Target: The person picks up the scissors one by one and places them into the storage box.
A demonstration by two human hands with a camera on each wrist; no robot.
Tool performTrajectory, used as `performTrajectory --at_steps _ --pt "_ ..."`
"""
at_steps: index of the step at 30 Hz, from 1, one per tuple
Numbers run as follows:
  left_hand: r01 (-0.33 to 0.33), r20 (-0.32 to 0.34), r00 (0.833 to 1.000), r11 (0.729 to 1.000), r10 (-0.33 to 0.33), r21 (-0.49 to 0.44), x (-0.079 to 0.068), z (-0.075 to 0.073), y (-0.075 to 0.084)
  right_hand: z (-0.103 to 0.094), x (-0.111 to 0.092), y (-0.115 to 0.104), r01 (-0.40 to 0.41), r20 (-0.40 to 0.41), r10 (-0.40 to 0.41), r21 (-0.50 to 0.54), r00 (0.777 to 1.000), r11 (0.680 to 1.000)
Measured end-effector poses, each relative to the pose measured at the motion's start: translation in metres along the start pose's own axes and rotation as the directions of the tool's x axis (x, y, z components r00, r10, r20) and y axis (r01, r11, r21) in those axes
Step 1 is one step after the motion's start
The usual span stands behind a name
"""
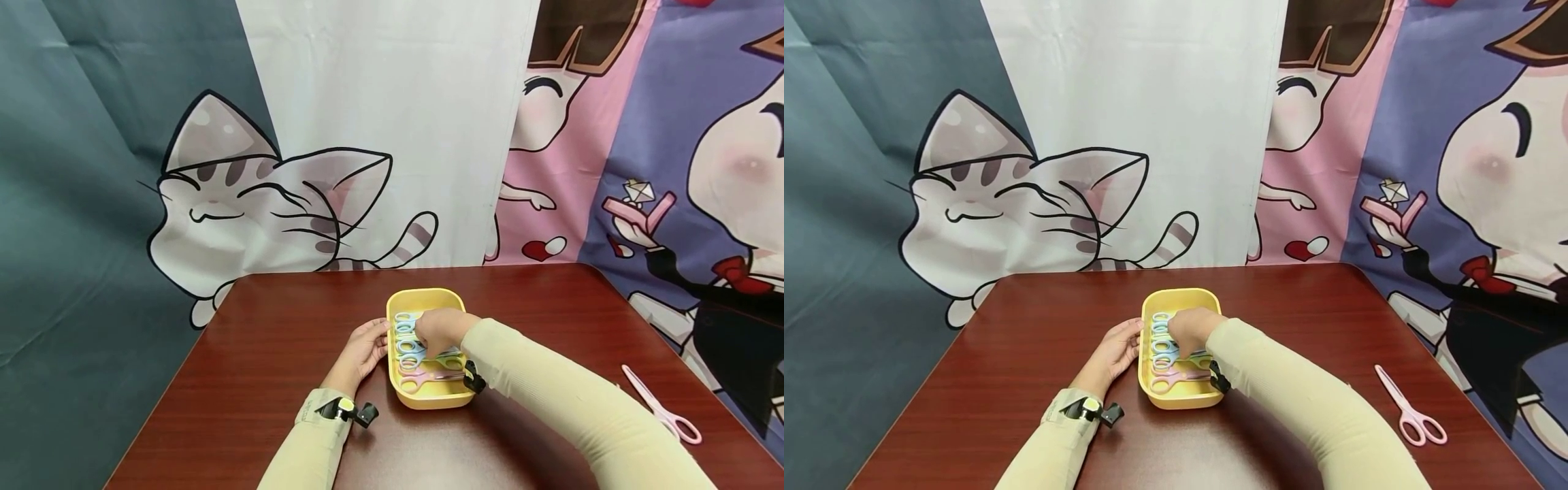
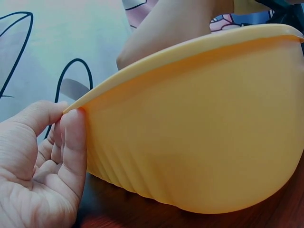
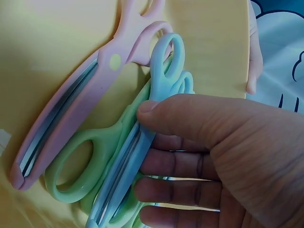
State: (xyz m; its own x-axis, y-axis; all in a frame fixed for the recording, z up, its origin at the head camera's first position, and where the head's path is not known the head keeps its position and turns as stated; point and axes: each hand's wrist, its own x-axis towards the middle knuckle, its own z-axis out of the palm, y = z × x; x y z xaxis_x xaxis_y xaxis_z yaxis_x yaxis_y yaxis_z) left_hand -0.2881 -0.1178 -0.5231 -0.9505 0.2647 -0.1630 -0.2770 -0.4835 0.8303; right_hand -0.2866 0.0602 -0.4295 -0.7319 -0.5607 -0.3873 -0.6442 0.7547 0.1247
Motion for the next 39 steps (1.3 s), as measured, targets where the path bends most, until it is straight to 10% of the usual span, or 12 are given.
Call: performTrajectory --at_steps 15,25,39 --pt "0.0 0.022 1.0 1.0 0.001 -0.015 0.001 -0.001 -0.002 -0.007 -0.014 0.007 -0.002 -0.095 0.004 0.025 0.995 1.0" --pt "0.001 -0.011 1.0 1.0 -0.001 -0.008 0.001 -0.002 -0.001 -0.011 -0.083 0.067 0.011 -0.461 0.053 0.136 0.886 0.991" --pt "0.003 0.016 1.0 1.0 -0.003 -0.022 0.0 -0.001 0.001 0.088 -0.221 0.168 -0.334 -0.206 0.419 0.349 0.884 0.876"
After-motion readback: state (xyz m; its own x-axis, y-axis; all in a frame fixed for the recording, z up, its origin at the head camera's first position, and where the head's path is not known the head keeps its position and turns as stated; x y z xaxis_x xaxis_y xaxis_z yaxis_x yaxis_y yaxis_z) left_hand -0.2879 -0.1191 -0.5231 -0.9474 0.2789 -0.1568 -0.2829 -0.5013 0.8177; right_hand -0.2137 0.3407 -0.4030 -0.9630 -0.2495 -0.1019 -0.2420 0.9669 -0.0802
